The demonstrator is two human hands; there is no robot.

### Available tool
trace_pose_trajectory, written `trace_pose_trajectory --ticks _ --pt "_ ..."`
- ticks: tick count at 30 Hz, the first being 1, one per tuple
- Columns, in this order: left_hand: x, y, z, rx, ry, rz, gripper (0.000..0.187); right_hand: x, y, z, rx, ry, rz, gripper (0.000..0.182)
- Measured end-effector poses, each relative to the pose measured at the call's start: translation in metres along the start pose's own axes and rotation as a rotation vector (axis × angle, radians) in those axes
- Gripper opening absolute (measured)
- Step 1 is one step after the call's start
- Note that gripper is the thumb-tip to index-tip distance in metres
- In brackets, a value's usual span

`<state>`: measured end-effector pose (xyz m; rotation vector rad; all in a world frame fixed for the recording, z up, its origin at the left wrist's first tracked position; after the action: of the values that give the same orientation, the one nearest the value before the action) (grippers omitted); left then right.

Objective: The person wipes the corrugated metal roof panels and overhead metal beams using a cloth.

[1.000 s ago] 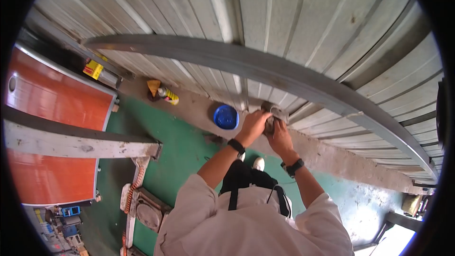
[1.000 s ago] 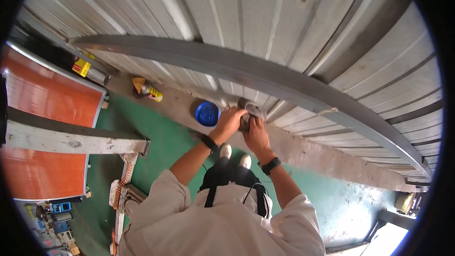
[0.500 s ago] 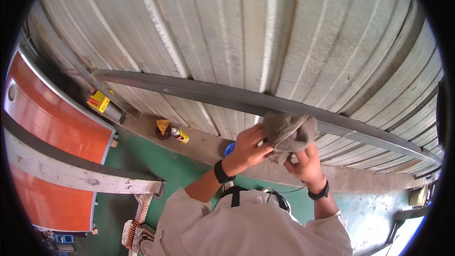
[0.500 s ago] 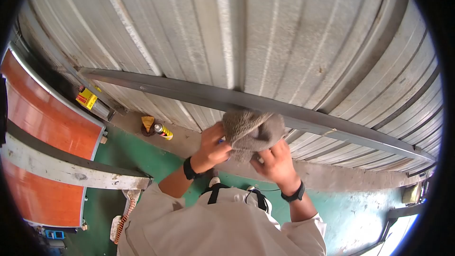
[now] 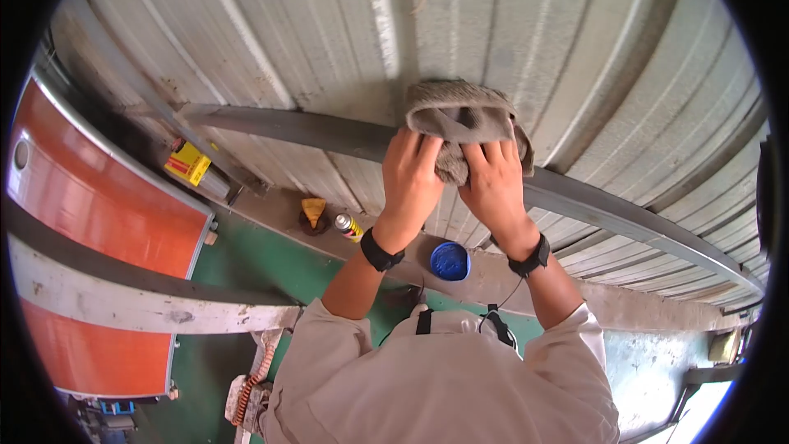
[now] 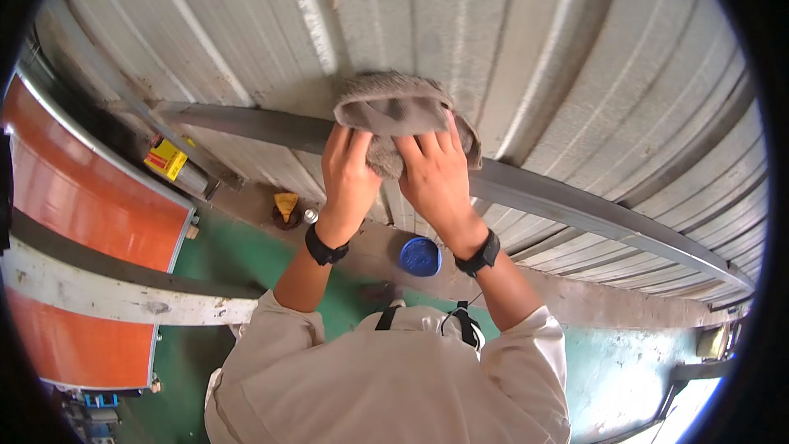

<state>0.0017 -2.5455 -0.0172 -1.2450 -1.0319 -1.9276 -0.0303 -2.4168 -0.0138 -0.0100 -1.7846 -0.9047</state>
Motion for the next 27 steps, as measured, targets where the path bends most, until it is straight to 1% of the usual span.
trace_pose_trajectory --ticks 2,3,6,7,10,12,14,15,17,19,20,22,25,27 --pt "-0.001 0.008 -0.017 0.019 0.063 0.025 0.047 0.009 -0.02 -0.004 0.013 0.049 -0.039 0.054" --pt "-0.003 0.01 -0.025 0.007 0.126 0.037 0.048 0.015 -0.027 -0.003 0.013 0.076 -0.051 0.053" --pt "0.028 0.013 -0.024 -0.09 0.044 0.196 0.045 0.044 -0.019 -0.01 0.087 0.14 0.11 0.048" --pt "0.036 0.009 -0.023 -0.106 0.082 0.207 0.043 0.053 -0.01 -0.012 0.064 0.126 0.157 0.047" --pt "0.063 -0.006 -0.005 -0.14 -0.026 0.285 0.047 0.065 0.021 -0.003 -0.029 0.072 0.239 0.054" --pt "0.072 -0.018 0.013 -0.196 -0.038 0.268 0.046 0.063 0.041 0.009 -0.072 0.062 0.267 0.058" --pt "0.072 -0.027 0.03 -0.295 -0.045 0.259 0.039 0.046 0.05 0.019 -0.054 -0.007 0.238 0.064" --pt "0.068 -0.03 0.034 -0.276 -0.059 0.232 0.037 0.035 0.051 0.025 -0.083 -0.013 0.202 0.066" --pt "0.052 -0.036 0.037 -0.271 -0.072 0.184 0.034 0.01 0.045 0.032 -0.115 -0.056 0.142 0.072" --pt "0.034 -0.038 0.032 -0.255 -0.069 0.071 0.034 -0.018 0.03 0.033 -0.116 -0.127 0.095 0.076" --pt "0.029 -0.038 0.03 -0.245 -0.067 0.015 0.034 -0.032 0.022 0.032 -0.094 -0.205 0.017 0.077" --pt "0.023 -0.032 0.025 -0.219 -0.019 -0.001 0.035 -0.03 0.016 0.02 -0.088 -0.199 0.054 0.072" --pt "0.013 -0.021 0.011 -0.127 0.051 -0.044 0.037 -0.016 0.007 0.01 -0.061 -0.138 0.015 0.069" --pt "0.018 -0.014 0.007 -0.103 0.05 0.017 0.037 -0.009 -0.001 0.011 -0.021 -0.117 -0.002 0.065"
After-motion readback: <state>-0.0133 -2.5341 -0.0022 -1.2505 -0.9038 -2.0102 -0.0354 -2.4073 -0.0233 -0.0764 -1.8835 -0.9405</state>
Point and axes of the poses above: each hand's wrist, its own x-axis towards the middle knuckle, its own y-axis out of the back of the hand, z = x × y, the point moved 2 cm from there along x, towards the middle knuckle, and after that the axes turned 3 degrees about z, right-handed, at the moved point
